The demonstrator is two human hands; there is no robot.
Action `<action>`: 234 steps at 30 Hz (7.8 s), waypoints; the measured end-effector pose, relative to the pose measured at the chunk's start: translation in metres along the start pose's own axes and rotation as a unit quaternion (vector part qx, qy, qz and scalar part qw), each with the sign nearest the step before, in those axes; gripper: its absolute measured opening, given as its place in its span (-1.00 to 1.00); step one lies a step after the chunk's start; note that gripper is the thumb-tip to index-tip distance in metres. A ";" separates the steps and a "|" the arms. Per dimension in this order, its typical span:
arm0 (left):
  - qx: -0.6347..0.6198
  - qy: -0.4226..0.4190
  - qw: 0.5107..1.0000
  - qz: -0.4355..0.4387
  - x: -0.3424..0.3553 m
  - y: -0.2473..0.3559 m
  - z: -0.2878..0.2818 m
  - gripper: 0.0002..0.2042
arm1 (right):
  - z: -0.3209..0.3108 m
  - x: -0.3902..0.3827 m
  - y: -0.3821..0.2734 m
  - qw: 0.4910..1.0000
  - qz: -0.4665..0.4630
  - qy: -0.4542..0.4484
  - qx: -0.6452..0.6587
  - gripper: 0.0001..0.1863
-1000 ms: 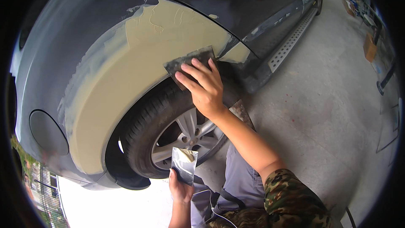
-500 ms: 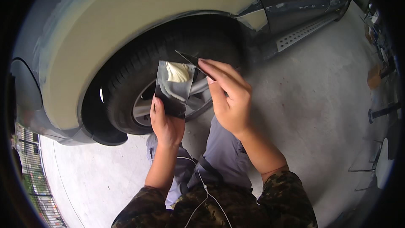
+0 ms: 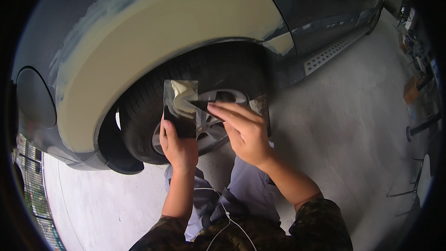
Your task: The person applies body filler to the front fender of a car using a putty knife, spreading it evenly over the surface. They then use a sanding block to smooth the applied filler.
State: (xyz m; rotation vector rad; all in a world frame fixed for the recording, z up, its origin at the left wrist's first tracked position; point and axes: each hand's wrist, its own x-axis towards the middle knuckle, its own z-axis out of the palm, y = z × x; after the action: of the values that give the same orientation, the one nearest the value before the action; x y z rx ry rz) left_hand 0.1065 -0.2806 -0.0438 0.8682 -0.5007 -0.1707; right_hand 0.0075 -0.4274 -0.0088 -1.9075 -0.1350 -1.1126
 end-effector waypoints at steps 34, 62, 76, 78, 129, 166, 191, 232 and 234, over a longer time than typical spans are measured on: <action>-0.070 0.001 0.994 -0.083 -0.037 0.010 -0.044 -0.38 | 0.015 0.144 0.009 0.870 -0.327 0.200 -0.310 -0.68; -0.071 0.000 0.994 -0.084 -0.043 0.010 -0.048 -0.40 | 0.018 0.171 0.024 0.885 -0.277 0.265 -0.265 -0.68; -0.067 -0.009 0.996 -0.060 -0.035 0.016 -0.033 -0.43 | 0.018 0.061 0.045 0.926 -0.236 0.196 -0.222 -0.71; -0.060 -0.029 0.997 -0.044 -0.025 0.012 -0.028 -0.43 | 0.009 0.044 0.030 0.960 -0.142 0.221 -0.097 -0.67; 0.013 -0.030 0.999 -0.034 -0.023 0.011 -0.023 -0.38 | 0.024 0.085 0.095 0.899 -0.228 0.260 -0.269 -0.67; 0.053 -0.051 0.997 -0.008 0.027 -0.018 0.005 -0.41 | 0.010 -0.001 0.027 0.994 -0.055 0.043 -0.079 -0.57; 0.026 -0.045 0.997 -0.057 0.000 -0.011 -0.016 -0.44 | -0.026 0.084 0.128 0.871 -0.205 0.367 -0.254 -0.67; -0.092 -0.101 0.984 -0.113 0.022 -0.044 0.049 -0.47 | -0.066 0.017 0.040 0.926 0.044 0.230 0.295 -0.67; -0.053 -0.110 0.988 -0.098 0.021 -0.042 0.052 -0.41 | -0.069 0.013 0.025 0.957 0.017 0.220 0.188 -0.70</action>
State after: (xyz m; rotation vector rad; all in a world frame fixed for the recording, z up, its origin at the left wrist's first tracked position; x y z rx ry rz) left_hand 0.1019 -0.3504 -0.0406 0.7984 -0.6055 -0.4724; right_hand -0.0166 -0.4974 -0.0015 -1.2914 -0.0593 -1.3523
